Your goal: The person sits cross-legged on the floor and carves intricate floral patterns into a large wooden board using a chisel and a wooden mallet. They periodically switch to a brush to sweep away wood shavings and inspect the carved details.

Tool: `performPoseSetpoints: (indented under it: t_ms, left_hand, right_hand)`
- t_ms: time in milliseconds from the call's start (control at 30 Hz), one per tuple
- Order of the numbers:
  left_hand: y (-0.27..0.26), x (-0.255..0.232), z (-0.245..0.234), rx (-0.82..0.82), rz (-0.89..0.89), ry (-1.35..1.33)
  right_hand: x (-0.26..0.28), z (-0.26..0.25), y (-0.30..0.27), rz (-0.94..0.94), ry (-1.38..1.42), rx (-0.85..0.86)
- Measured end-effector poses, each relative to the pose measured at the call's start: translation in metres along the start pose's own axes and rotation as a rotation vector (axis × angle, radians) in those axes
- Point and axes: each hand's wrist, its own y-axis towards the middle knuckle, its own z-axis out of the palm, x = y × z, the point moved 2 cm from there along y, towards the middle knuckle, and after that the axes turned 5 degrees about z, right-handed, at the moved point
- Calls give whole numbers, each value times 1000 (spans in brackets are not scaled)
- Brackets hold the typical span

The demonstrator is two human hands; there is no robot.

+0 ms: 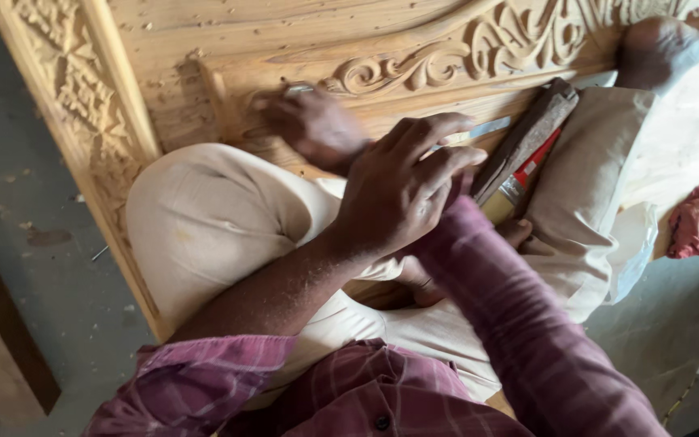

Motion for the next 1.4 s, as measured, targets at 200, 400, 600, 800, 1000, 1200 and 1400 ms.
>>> performPoseSetpoints:
  t_ms: [200,400,600,800,1000,1200,1400]
  left_hand:
    - [-13,5,-1,35,-43,-17]
    - [-2,0,5,40,10,-3]
    - [-6,1,2,100,-22,48]
    - [-11,-5,15,196,81,-59]
    - [-9,-10,13,295,108,0]
    - [0,-17,5,267,57,-89]
    - [-2,-17,15,357,73,-78]
  right_hand:
    - [-34,-30,-41,-71,-128,88]
    - [-10,-6,-13,116,266,149]
    - [-22,9,-30,1,78,-1]
    - [-30,-32,-60,187,-181,79]
    - [2,15,-21,118,-75,84]
    - [-64,-16,-106,322,-287,173]
    - [-89,-83,-140,902,23,-111]
